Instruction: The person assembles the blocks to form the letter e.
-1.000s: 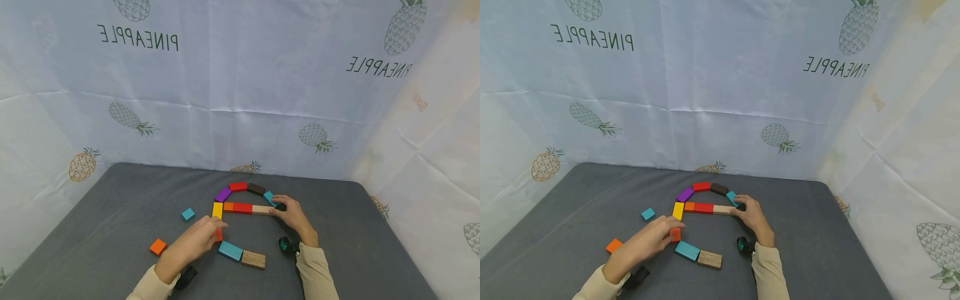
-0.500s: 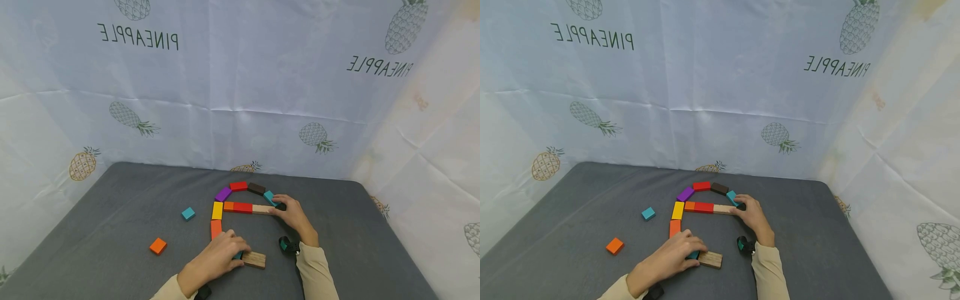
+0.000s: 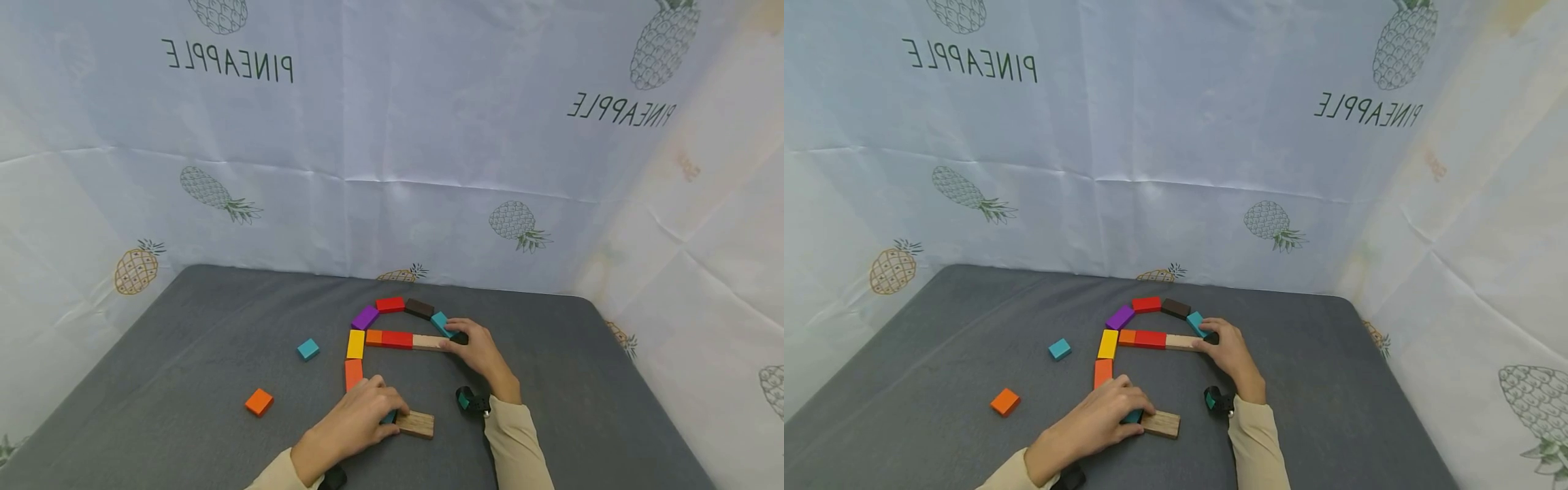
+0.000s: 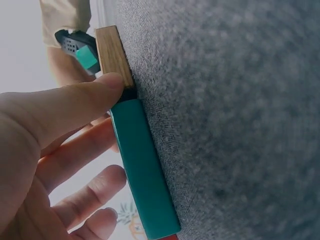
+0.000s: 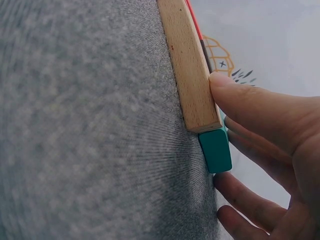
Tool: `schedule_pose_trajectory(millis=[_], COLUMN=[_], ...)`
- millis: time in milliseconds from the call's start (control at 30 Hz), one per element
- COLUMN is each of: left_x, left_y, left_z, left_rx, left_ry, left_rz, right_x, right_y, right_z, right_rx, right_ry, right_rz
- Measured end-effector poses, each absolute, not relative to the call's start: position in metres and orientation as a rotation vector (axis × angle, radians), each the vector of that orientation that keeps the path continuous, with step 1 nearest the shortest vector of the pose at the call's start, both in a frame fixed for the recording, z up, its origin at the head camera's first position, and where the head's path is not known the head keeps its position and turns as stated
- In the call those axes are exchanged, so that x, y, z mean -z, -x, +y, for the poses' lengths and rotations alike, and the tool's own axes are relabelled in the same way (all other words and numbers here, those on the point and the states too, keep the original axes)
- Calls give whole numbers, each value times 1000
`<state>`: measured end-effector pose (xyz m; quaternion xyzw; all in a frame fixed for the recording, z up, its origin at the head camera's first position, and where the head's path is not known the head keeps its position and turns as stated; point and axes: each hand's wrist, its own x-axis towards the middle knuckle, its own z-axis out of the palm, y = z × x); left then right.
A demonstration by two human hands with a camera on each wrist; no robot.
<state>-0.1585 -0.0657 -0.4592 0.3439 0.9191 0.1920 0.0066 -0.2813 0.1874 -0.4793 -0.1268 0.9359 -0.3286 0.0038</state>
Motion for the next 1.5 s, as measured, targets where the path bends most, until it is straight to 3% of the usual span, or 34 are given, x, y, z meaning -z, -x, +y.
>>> schedule_pose_trajectory(millis=[867, 1500], left_x=[461, 460], left_y=[163, 159], left_z=[-67, -65], left_rx=[-662, -610], left_ry=[-1144, -1051], left_rz=[2822, 2903], right_x=[478, 479], right_y=[281, 280], right_z=[187, 187], right_rx=[1037, 1042], right_ry=[389, 404], right_rz=[2937, 2940])
